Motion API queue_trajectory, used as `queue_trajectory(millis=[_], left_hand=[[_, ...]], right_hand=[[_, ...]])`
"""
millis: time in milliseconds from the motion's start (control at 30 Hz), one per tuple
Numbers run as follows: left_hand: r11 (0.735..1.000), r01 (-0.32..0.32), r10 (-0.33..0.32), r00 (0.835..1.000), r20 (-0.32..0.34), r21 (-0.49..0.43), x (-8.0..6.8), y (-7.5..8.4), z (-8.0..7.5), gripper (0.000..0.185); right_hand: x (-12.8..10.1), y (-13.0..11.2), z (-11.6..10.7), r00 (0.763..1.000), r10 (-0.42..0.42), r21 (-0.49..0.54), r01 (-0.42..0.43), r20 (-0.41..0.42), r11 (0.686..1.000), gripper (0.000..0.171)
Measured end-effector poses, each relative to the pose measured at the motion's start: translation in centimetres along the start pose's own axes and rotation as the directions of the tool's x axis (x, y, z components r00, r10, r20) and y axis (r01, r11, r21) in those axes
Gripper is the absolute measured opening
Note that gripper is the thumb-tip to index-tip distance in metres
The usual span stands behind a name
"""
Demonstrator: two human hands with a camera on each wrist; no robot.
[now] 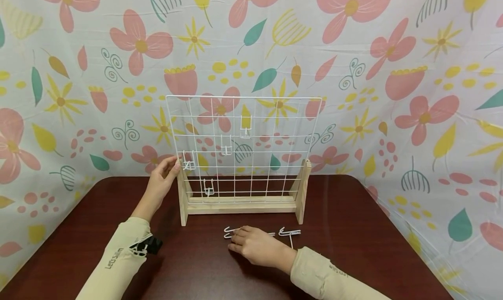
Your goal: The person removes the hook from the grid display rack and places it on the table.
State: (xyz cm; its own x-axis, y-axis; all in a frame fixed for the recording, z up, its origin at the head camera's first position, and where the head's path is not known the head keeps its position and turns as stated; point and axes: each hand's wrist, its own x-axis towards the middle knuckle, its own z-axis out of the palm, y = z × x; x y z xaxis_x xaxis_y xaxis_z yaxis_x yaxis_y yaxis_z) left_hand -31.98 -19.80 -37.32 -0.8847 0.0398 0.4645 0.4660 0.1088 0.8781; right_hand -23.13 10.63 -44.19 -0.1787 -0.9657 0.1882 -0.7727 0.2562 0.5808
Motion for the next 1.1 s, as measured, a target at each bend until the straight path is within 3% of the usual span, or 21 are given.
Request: queue_trajectory(millis=[567,800,1100], left_hand=[[1.000,0.008,-0.008,1.000,0.006,0.015,-0.1,0.1,-0.1,0.044],[1.000,0.006,-0.006,1.000,0.002,0.012,-0.9,3.0,0.5,0.038],[1.000,0.010,-0.010,1.000,0.003,0.022,-1.1,3.2,0.5,0.039]], right_hand=[[-0.1,-1.0,-0.4,0.998,-0.032,-0.087,0.037,0.063,0.995,0.027],[-0.1,-1.0,-0.3,0.996,-0.050,-0.110,0.058,0.079,0.992,0.028],[-0.3,-1.2,-0.4,0.997,-0.057,-0.084,0.061,0.052,0.995,0.027]])
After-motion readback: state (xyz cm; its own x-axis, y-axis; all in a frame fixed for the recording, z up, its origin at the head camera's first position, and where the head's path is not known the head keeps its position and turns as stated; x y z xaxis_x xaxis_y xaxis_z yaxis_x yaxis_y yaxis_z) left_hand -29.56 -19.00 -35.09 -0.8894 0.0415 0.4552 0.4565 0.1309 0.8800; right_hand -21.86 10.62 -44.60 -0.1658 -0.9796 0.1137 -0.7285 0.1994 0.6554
